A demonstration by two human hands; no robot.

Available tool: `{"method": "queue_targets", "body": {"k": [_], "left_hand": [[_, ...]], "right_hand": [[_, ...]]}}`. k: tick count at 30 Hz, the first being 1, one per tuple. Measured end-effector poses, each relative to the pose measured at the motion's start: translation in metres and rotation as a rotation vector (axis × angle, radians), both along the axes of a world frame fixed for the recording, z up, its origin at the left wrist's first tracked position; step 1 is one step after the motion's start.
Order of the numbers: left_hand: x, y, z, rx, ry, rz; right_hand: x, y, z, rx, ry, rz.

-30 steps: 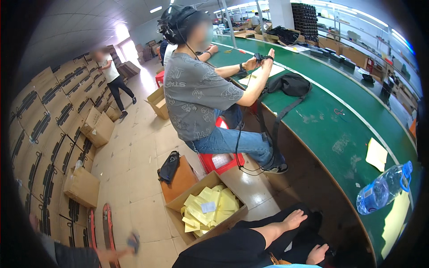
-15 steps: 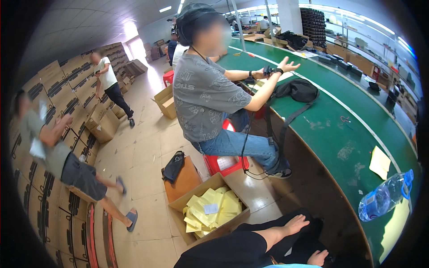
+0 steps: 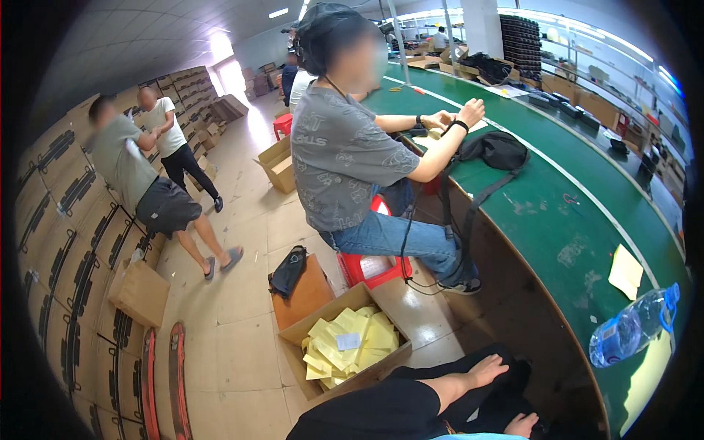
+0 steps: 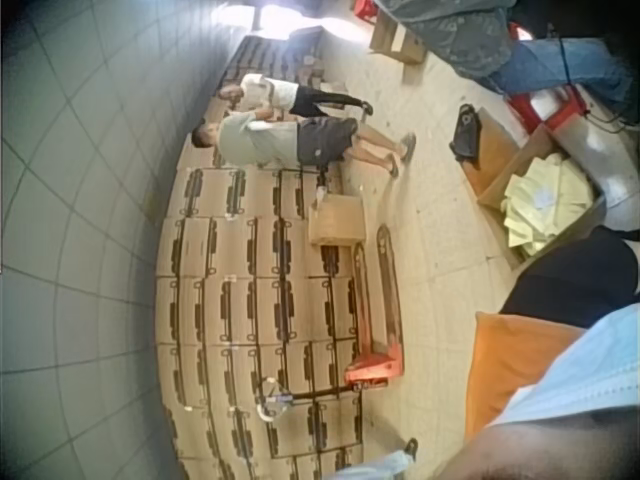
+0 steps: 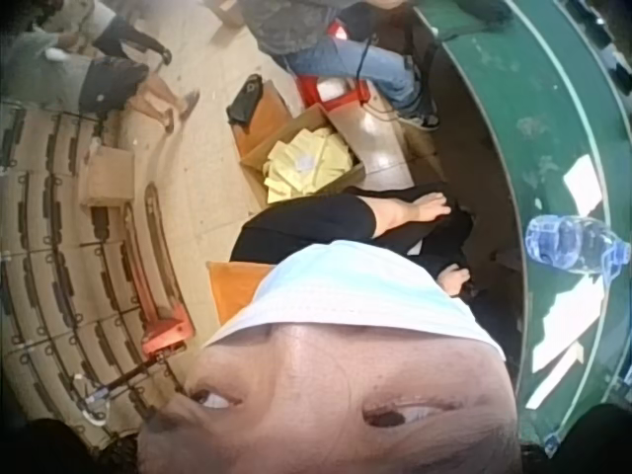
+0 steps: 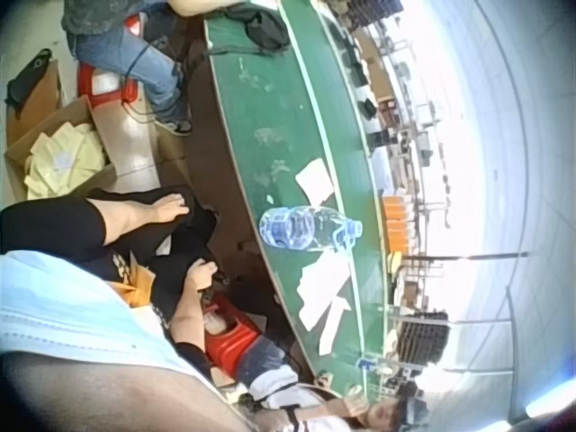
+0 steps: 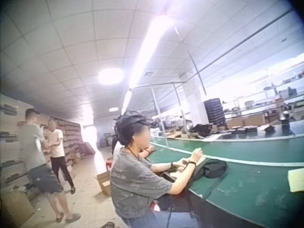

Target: Manipulate and inspect small black electromechanical components and straps at a workshop assembly table.

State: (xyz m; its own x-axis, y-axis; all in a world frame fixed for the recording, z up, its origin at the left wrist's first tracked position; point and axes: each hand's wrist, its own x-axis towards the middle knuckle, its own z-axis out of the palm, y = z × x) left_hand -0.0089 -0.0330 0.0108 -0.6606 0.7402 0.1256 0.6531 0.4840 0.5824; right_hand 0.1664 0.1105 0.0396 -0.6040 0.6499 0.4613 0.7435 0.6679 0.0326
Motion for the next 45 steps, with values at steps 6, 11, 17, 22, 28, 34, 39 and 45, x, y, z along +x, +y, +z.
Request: {"method": "queue_targets", "body": {"k": [6,11,17,22,28,34,39,45], "left_hand": [[0.0,0.001,-0.003,0.022,0.028,0.003],[0.0,-0.001,0.0,0.044,0.04,0.002],[-0.001,0.0,0.004,0.044,0.022,-0.009],[0.0,-0.002,-0.007,0.059,0.092,0.039],[0.004,0.001,0.001,0.031,0.08,0.023],[0.001,-0.001,0.002,0.019,0.076,0.022],[0.0,0.001,0.004,-0.016,0.094,0.004],[-0.002,0.0,-0.002,-0.023,0.06,0.017]], "right_hand": [[0.003,0.002,-0.002,0.031,0.021,0.032],[0.002,0.002,-0.004,0.006,-0.002,-0.008],[0.003,0.005,-0.008,0.004,-0.016,-0.003],[0.002,0.006,-0.014,0.052,0.014,0.021],[0.007,0.004,-0.003,0.034,-0.007,0.014],[0.009,0.008,-0.018,0.103,-0.019,0.021],[0.02,0.023,-0.066,0.259,0.111,0.022],[-0.001,-0.008,0.027,-0.236,-0.245,-0.097]]}}
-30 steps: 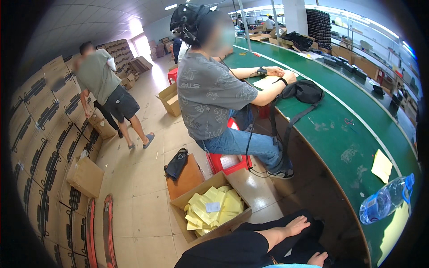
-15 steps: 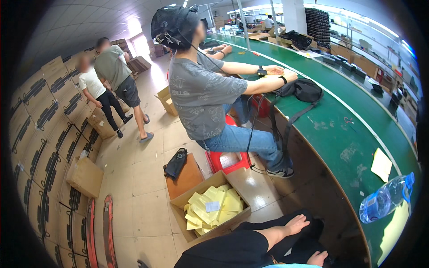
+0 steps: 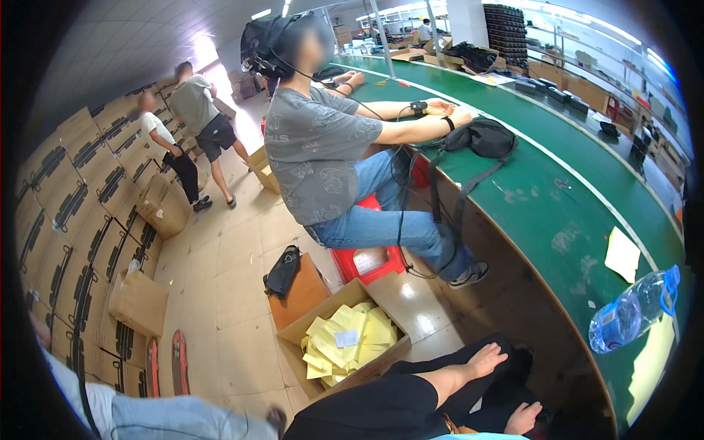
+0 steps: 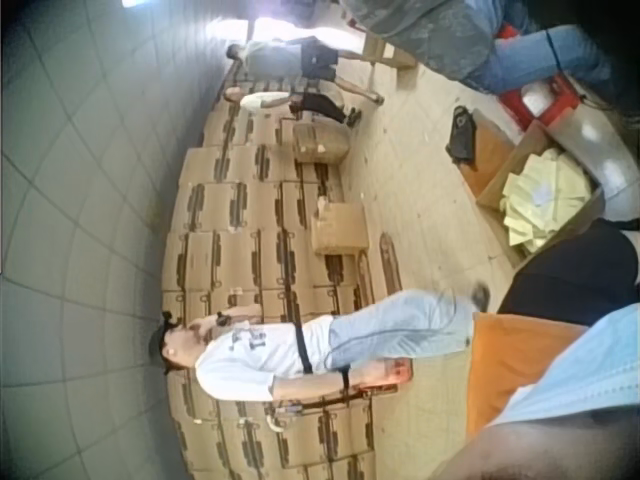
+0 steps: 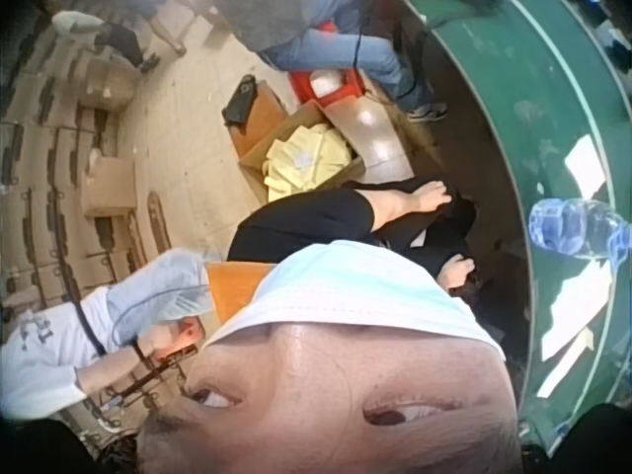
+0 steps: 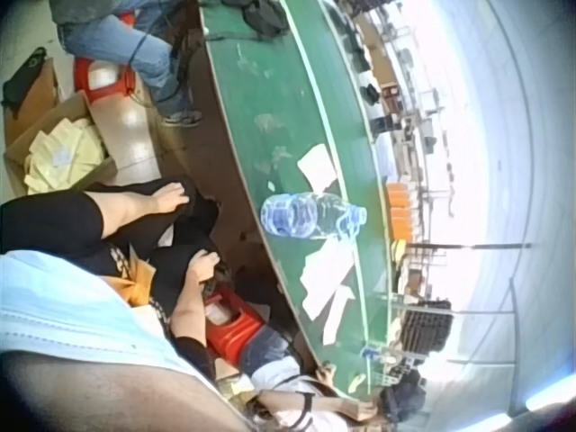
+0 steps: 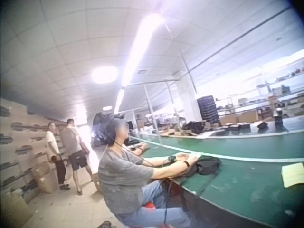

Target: Manipulate and inspect small black electromechanical components and straps at a workshop assembly table.

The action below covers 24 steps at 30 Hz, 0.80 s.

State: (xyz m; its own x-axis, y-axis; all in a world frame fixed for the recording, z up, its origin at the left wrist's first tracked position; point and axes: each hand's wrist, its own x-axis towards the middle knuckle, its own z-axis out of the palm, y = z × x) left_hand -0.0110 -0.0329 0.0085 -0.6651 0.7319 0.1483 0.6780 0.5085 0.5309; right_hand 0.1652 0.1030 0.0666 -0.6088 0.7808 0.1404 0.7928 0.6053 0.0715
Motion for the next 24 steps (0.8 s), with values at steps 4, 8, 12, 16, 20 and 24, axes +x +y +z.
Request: {"method": "queue_targets", "body": {"k": [4,8,12,16,20,24], "left_hand": [[-0.003,0.005,0.003,0.031,0.032,-0.008],[-0.005,0.007,-0.004,0.013,0.032,0.004],[0.0,0.005,-0.004,0.014,0.02,0.0],[0.003,-0.006,-0.005,0.015,0.035,0.017],[0.004,-0.006,0.015,0.005,0.041,-0.049],[-0.013,0.0,0.031,0.054,0.162,-0.03]], "right_hand": [[0.011,0.031,-0.057,-0.103,0.106,0.006],[0.003,0.023,-0.033,-0.157,0.078,-0.017],[0.01,0.024,-0.038,-0.148,0.106,0.014],[0.015,0.016,-0.045,-0.147,0.135,0.017],[0.019,0.012,-0.043,-0.274,0.095,-0.122],[-0.006,0.006,-0.008,-0.366,0.183,-0.14]]}}
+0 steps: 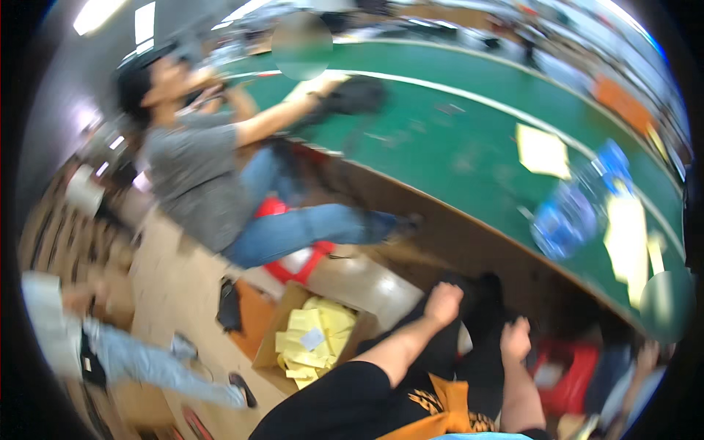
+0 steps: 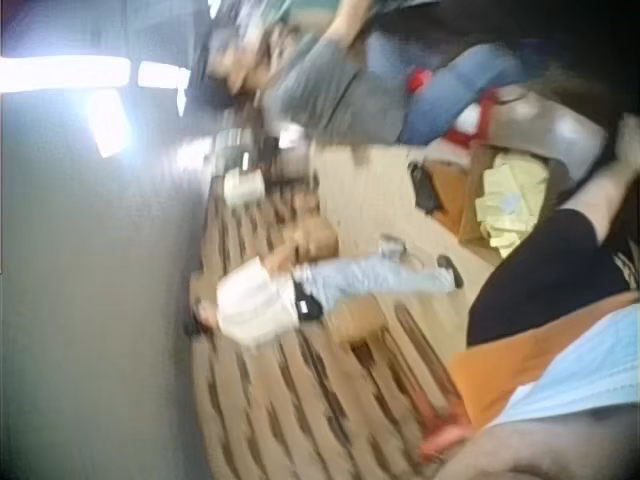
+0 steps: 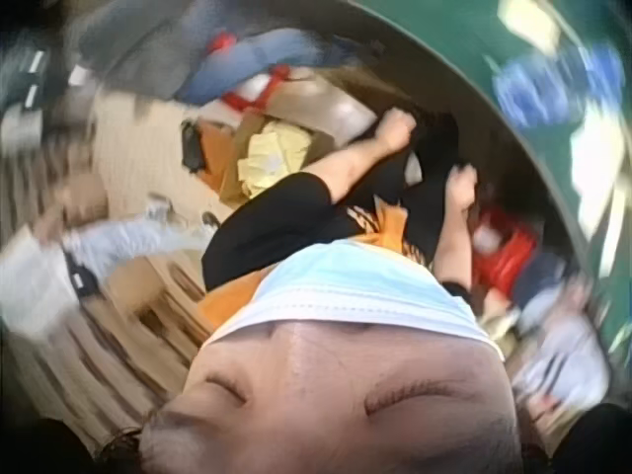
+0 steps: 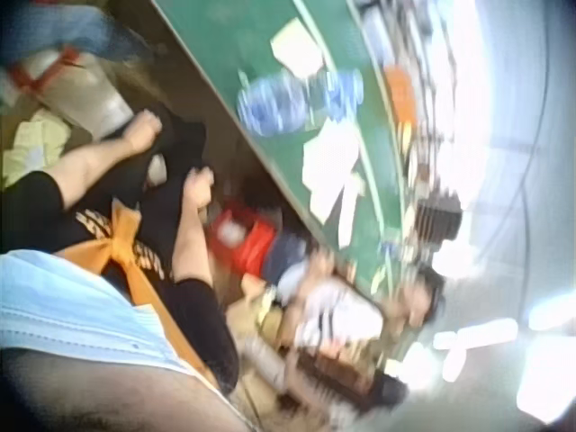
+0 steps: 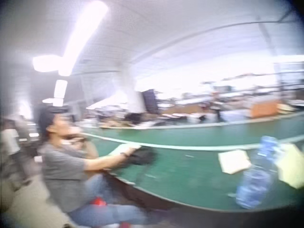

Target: Manipulate and inspect small black electromechanical components and straps at a workshop assembly table.

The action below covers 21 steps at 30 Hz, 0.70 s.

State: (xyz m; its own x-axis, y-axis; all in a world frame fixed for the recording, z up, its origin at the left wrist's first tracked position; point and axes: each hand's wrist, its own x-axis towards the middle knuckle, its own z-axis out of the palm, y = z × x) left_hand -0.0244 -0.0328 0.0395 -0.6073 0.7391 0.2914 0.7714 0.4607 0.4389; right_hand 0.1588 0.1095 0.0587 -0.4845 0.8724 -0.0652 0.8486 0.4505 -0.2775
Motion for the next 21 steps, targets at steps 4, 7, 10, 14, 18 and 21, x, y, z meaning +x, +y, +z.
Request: {"method": "queue_targets", "body": {"k": [4,7,10,14,18,21], "left_hand": [[-0.009,0.024,-0.006,0.036,-0.028,0.001],[-0.02,0.012,-0.016,0.039,-0.068,0.043],[-0.019,0.006,-0.015,0.099,-0.072,-0.009],[0.01,0.016,0.012,0.068,-0.164,-0.079],[0.027,0.0,-0.053,0.241,-0.252,0.047],[0.044,-0.011,-0.049,0.297,-0.347,0.134]], "right_hand": [[-0.003,0.029,0.002,0.043,0.053,0.018],[-0.011,0.031,0.0,-0.04,0.034,0.093],[0.013,0.025,0.006,-0.087,0.054,0.159],[0.1,0.042,-0.006,-0.37,0.393,-0.202],[0.137,0.051,0.018,-0.096,0.533,-0.028],[0.123,0.038,0.049,-0.441,0.917,-0.32]]}}
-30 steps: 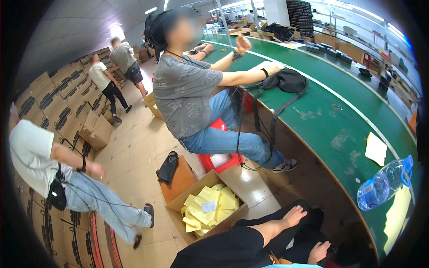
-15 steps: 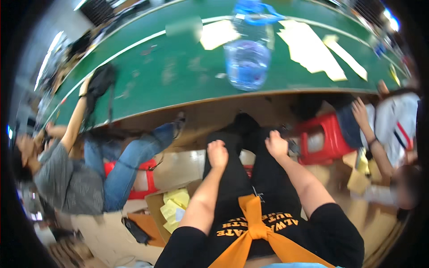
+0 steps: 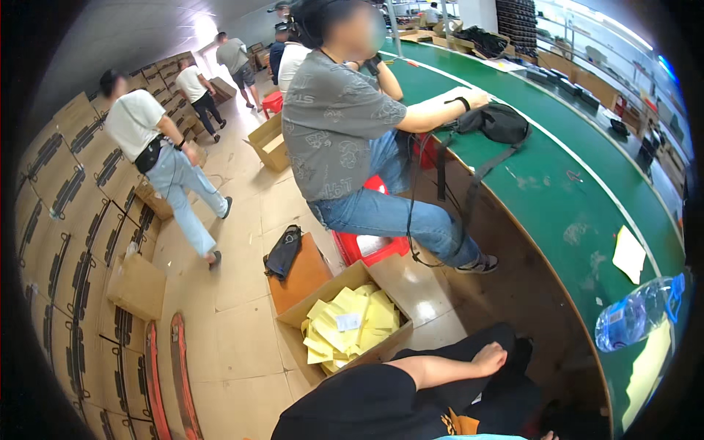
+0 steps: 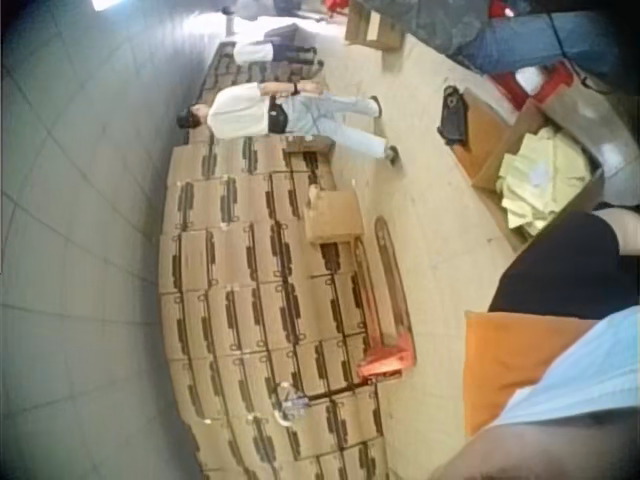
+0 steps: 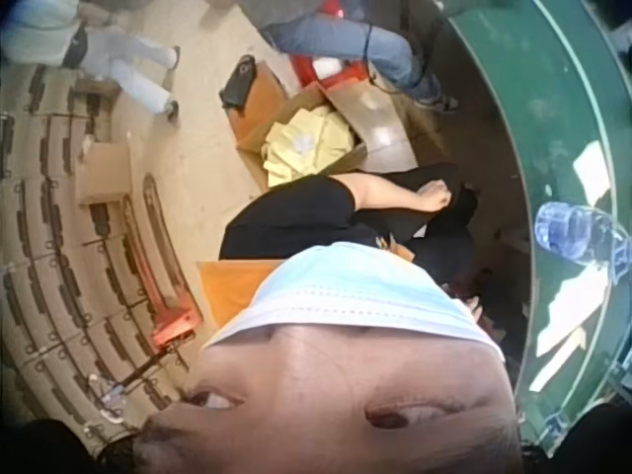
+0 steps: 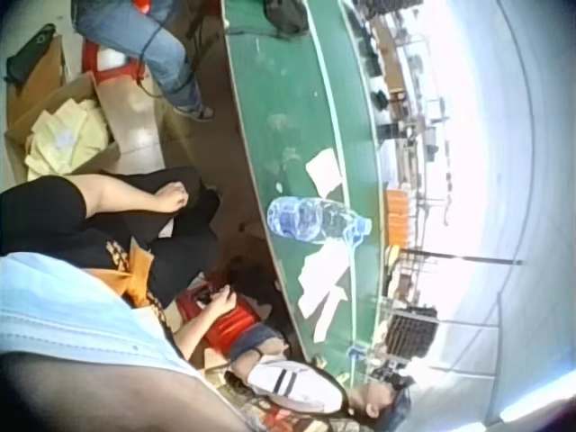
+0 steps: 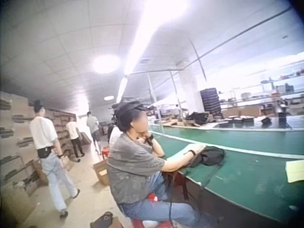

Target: Manipulate and inspect small black electromechanical components and straps at a workshop assembly table.

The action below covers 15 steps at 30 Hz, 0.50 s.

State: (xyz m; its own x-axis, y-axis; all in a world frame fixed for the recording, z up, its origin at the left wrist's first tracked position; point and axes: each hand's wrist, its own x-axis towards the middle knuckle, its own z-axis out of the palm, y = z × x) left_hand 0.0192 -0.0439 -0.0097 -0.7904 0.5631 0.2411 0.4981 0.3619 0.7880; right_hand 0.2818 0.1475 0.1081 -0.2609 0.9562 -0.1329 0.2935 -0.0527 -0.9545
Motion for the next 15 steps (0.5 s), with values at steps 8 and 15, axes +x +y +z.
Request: {"method": "queue_targets", "body": {"k": [8,15], "left_hand": [[0.024,0.014,0.128,0.429,-0.67,-0.561],[0.048,-0.041,0.171,0.265,-0.384,-0.619]], "right_hand": [[-0.108,-0.072,0.103,0.493,-0.311,0.56],[-0.128,-0.128,0.145,0.477,-0.104,1.057]]}}
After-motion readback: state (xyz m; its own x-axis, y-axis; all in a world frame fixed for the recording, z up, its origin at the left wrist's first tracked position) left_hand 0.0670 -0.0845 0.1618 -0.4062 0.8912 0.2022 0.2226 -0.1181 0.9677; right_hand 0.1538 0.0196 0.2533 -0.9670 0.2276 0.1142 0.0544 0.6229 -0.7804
